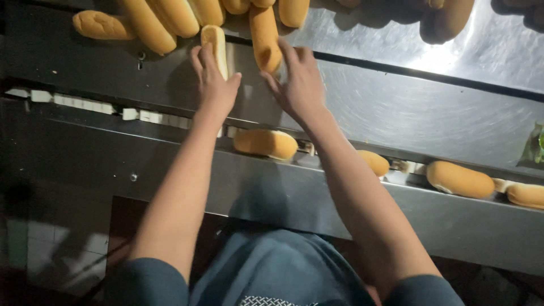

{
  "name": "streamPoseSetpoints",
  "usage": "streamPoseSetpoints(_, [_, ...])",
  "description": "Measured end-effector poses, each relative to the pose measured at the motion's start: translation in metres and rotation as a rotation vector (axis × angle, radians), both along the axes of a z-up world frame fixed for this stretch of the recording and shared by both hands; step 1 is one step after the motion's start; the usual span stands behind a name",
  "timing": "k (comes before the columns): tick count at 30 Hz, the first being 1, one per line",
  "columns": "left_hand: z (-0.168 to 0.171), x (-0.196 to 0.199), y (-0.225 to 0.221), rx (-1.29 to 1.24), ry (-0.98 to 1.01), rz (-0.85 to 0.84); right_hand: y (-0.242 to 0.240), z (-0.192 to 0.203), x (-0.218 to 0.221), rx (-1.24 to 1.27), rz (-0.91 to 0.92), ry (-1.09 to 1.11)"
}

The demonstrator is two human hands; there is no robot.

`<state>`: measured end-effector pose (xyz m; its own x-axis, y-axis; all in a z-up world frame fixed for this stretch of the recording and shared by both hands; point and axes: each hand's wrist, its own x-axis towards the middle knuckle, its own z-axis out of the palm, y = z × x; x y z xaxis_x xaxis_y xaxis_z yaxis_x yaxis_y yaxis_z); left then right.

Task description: Placing baked bread rolls from a pile onto a moving conveyor belt for further processing or packaging.

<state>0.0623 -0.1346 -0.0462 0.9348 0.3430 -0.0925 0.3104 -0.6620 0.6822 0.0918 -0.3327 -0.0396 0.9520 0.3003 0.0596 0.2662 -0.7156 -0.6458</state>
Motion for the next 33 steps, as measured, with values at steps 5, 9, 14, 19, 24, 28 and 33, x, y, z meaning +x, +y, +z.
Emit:
streamPoseSetpoints(5, [-0.050,-0.005,0.015,0.045,-0.108,-0.041,0.032,-0.034,0.028,0.037,-0.021,0.057])
streamPoseSetpoints(9, [-0.012,-0.045,0.042,-0.200,0.097,-0.048,0.017,-0.022,-0.009,0.122,-0.133,0.171])
streamPoseSetpoints(14, [0.001,-0.117,0.151,-0.894,0.186,0.127,-0.032,-0.011,-0.077,0.252,-0.027,0.368])
streamPoseSetpoints(19, [0.017,-0.122,0.214,-0.822,0.353,0.121,-0.016,0.038,-0.123,0.200,0.079,0.498])
streamPoseSetpoints(24, [-0.012,-0.105,0.242,-0.652,0.523,0.015,-0.011,0.012,-0.130,-0.095,0.250,0.345])
streamPoseSetpoints(28, [-0.032,-0.104,0.210,-0.542,0.437,-0.112,-0.034,-0.019,-0.141,-0.200,0.206,0.242])
streamPoseSetpoints(33, [-0.045,-0.106,0.161,0.260,-0.101,-0.187,-0.059,0.010,-0.145,-0.163,0.037,0.190])
